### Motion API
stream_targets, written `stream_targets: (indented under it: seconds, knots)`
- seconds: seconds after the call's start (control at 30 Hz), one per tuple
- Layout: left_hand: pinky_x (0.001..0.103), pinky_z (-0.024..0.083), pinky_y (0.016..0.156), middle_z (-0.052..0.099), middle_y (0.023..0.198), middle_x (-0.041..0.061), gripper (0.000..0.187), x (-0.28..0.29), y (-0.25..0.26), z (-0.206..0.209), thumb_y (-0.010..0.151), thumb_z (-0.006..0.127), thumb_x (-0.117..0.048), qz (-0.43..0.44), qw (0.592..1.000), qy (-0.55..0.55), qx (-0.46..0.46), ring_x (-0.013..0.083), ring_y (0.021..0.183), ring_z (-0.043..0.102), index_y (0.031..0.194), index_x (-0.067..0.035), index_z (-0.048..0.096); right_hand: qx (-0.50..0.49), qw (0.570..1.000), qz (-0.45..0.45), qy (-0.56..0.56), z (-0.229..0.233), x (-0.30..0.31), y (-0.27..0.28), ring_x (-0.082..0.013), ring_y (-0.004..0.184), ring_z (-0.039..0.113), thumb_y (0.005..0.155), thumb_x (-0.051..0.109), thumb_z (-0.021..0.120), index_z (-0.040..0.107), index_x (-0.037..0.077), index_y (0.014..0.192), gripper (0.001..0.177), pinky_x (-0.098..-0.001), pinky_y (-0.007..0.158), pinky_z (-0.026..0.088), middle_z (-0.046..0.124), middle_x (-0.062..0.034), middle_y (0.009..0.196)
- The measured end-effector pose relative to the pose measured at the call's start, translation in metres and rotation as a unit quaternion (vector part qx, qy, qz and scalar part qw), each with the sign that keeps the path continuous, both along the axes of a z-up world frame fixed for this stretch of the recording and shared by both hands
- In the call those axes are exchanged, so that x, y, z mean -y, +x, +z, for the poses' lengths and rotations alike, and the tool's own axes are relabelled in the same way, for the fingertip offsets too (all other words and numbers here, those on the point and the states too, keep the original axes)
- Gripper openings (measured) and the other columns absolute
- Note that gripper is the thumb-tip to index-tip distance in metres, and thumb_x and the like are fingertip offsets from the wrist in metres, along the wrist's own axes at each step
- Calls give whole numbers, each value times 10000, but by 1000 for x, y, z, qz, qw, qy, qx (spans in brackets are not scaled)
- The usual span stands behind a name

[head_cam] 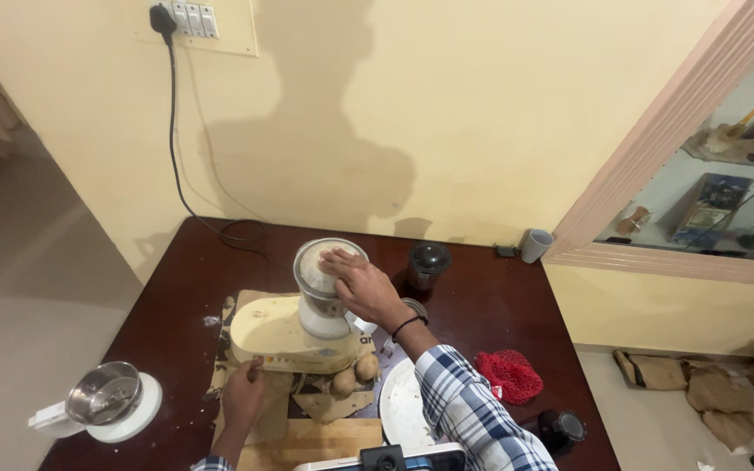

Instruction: The person operates a blender, then removes the jar and lid. They place the jar on the table and proceed to cut a potato on a wooden cutting board using a knife.

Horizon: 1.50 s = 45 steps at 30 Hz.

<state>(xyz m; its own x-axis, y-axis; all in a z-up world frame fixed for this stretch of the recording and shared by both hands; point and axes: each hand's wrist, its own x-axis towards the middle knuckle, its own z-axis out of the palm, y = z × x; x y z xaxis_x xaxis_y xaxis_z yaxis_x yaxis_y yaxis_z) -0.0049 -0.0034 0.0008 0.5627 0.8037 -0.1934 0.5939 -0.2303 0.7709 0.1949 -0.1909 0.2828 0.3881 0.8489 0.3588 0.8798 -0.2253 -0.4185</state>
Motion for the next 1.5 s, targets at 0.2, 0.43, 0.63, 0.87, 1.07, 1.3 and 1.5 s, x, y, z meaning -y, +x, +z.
stream_targets:
  seconds: [0.2, 0.43, 0.63, 0.87, 1.07, 1.3, 1.5]
  knots:
    - [393, 589, 875, 787, 1079, 120, 289, 9, 1, 22, 943, 711, -264, 19, 996, 53, 76, 256, 984, 761, 1204, -150, 759, -13, 999, -31, 25, -1, 8, -6, -195, 1400, 542, 927, 151, 500, 681, 107, 1258, 380, -380, 1155, 455, 656, -45, 1404]
    - [371, 609, 734, 793, 1073, 86, 293, 20, 40, 88, 1004, 588, -116, 24, 987, 11, 157, 188, 873, 772, 1281, -96, 681, 81, 995, -17, 59, -22, 26, -7, -282, 1474, 440, 997, 239, 551, 579, 106, 1436, 459, -422, 1184, 402, 541, -93, 1539]
    - [346, 584, 782, 791, 1012, 114, 310, 33, 65, 138, 1002, 550, -66, -1, 957, 46, 286, 186, 902, 760, 1291, -23, 654, 111, 992, -31, 56, -32, 55, -16, -398, 1552, 281, 1055, 277, 539, 485, 72, 1528, 518, -490, 1244, 295, 418, -157, 1619]
    - [302, 568, 760, 761, 990, 105, 318, 52, 69, 180, 1024, 585, -84, 6, 931, 61, 359, 174, 882, 729, 1332, -11, 618, 29, 990, -86, 112, -48, 94, -60, -389, 1556, 282, 1000, 181, 614, 437, 66, 1548, 588, -473, 1232, 318, 346, -176, 1663]
    - [400, 514, 941, 685, 1216, 112, 403, 61, 63, 210, 977, 636, -84, -6, 920, 147, 362, 217, 1159, 627, 1375, -37, 591, -48, 984, -138, 102, -75, 122, -100, -356, 1550, 298, 944, 81, 630, 443, 89, 1551, 635, -453, 1203, 362, 382, -159, 1649]
    - [532, 380, 1164, 524, 1455, 162, 641, 48, 87, 250, 859, 746, -303, -200, 891, 319, 254, 332, 1426, 415, 1433, -108, 539, -164, 967, -157, 118, -112, 137, -131, -355, 1279, 640, 930, 49, 633, 699, 35, 1266, 343, -406, 1053, 503, 654, -185, 1417]
    - [704, 218, 1114, 323, 1579, 151, 921, 49, 117, 262, 758, 755, -584, -326, 871, 358, 84, 335, 1515, 159, 1534, -192, 450, -277, 920, -207, 186, -124, 141, -118, -186, 988, 789, 967, 76, 599, 739, 27, 1219, 292, -309, 873, 609, 824, -111, 1044]
